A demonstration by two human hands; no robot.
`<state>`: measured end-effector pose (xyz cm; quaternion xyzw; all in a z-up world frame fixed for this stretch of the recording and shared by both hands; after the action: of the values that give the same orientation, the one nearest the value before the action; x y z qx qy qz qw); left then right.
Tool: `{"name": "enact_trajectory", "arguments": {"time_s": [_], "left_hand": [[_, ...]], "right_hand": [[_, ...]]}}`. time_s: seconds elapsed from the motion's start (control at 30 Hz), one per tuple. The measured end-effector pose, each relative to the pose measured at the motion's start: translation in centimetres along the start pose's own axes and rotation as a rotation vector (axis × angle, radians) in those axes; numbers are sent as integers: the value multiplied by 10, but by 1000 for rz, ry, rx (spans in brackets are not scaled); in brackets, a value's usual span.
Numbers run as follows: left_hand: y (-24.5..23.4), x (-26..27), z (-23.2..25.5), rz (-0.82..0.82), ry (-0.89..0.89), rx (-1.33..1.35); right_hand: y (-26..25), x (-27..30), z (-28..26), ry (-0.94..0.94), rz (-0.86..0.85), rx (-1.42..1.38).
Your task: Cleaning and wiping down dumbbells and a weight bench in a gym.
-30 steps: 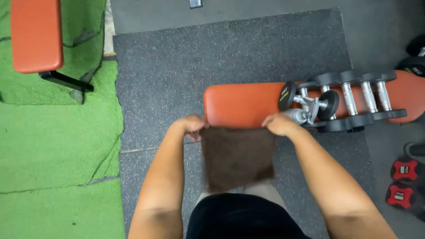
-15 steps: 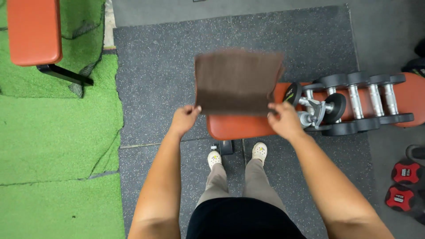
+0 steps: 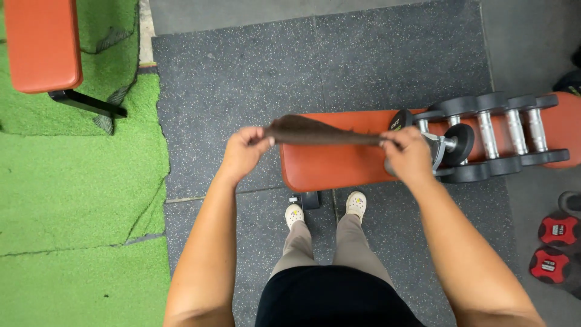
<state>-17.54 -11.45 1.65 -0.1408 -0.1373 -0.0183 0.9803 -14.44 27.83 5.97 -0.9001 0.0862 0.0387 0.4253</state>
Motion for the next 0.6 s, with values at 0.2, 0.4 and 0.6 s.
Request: {"name": "enact_trajectory", "arguments": {"time_s": [0.2, 0.4, 0.6], "left_hand": [[-32, 17, 140, 292, 357, 74], [-23, 59, 67, 225, 436, -117], [9, 93, -86, -27, -127, -168]], "right_hand": [[-82, -30, -57, -123, 342, -140], [-39, 25, -26, -174, 119, -4], [33, 87, 42, -29, -188, 63]]}}
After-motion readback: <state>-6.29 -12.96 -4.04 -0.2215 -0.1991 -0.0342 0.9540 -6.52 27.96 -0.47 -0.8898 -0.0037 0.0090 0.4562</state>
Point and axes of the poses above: each hand's wrist, its own x-axis away from the middle knuckle, its own y-axis out of the palm, z = x × y, the point moved 10 cm from there along -x, towards the middle knuckle, and after that the axes turned 10 degrees about z, right-handed, at the moved point
